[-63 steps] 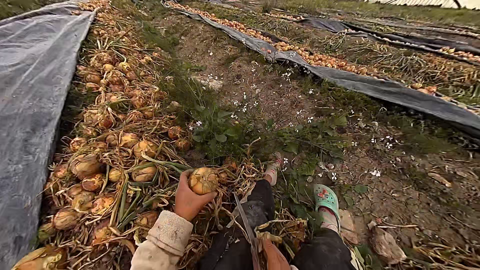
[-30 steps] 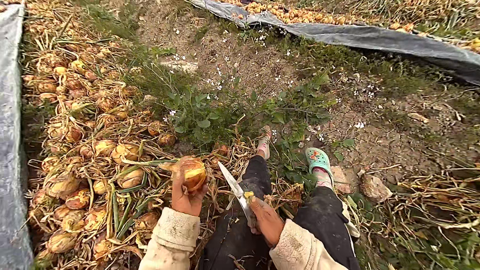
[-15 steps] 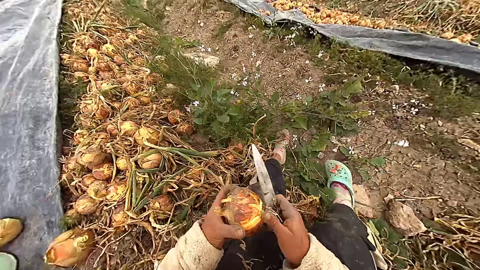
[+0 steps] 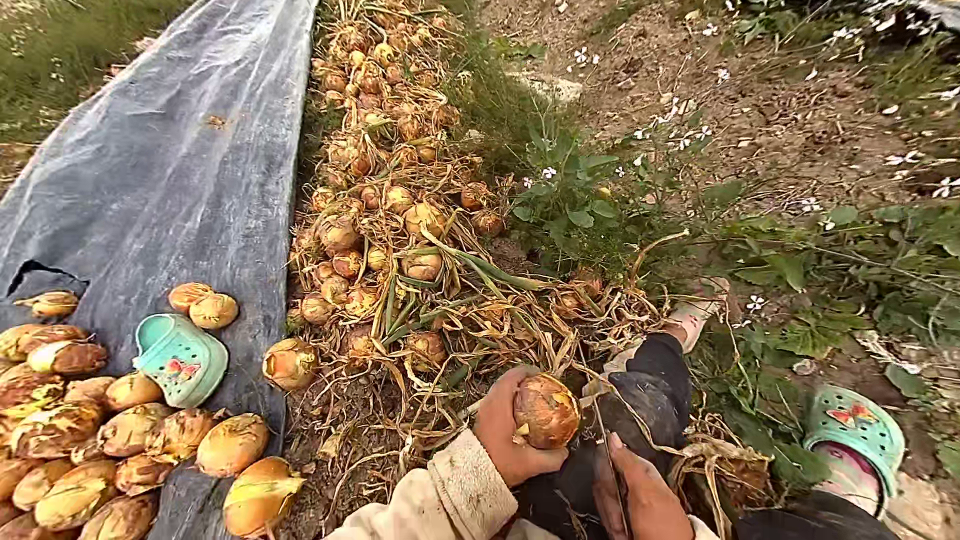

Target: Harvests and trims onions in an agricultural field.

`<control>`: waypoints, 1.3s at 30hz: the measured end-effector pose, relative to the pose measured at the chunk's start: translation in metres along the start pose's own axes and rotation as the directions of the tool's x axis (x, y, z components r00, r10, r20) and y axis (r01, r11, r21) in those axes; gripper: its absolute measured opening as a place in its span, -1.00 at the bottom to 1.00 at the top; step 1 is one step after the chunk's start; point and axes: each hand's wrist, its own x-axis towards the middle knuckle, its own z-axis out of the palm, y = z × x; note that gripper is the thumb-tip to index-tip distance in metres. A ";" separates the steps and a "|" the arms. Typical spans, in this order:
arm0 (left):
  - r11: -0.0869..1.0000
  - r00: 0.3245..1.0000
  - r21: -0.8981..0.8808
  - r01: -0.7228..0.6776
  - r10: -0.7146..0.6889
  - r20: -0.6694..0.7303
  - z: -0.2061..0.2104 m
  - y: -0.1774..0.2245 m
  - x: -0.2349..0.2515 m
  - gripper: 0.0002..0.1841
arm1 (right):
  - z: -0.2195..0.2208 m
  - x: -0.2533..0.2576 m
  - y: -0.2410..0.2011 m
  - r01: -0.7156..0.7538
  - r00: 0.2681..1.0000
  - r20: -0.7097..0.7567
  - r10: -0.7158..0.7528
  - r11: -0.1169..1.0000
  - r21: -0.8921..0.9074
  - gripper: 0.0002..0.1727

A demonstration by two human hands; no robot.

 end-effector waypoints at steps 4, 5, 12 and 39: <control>0.802 0.769 -0.592 0.083 -0.429 -0.473 -0.067 -0.019 0.026 -0.10 | -0.011 -0.003 0.002 -0.003 1.000 0.020 0.004 0.998 -0.065 -0.41; 0.719 0.670 -0.692 -0.067 -0.482 -0.565 -0.093 -0.016 0.029 -0.30 | -0.019 -0.001 0.003 -0.008 1.000 -0.023 0.007 0.998 -0.063 -0.39; 0.921 0.609 -0.364 -0.138 -0.211 -0.765 -0.254 -0.033 -0.020 -0.63 | -0.045 0.015 0.010 -0.010 1.000 -0.014 0.010 1.000 0.001 -0.30; 0.963 0.974 -0.151 -0.221 0.225 0.008 -0.053 0.000 0.006 0.11 | 0.018 0.017 -0.034 0.377 0.919 0.126 -0.373 0.739 -0.559 0.09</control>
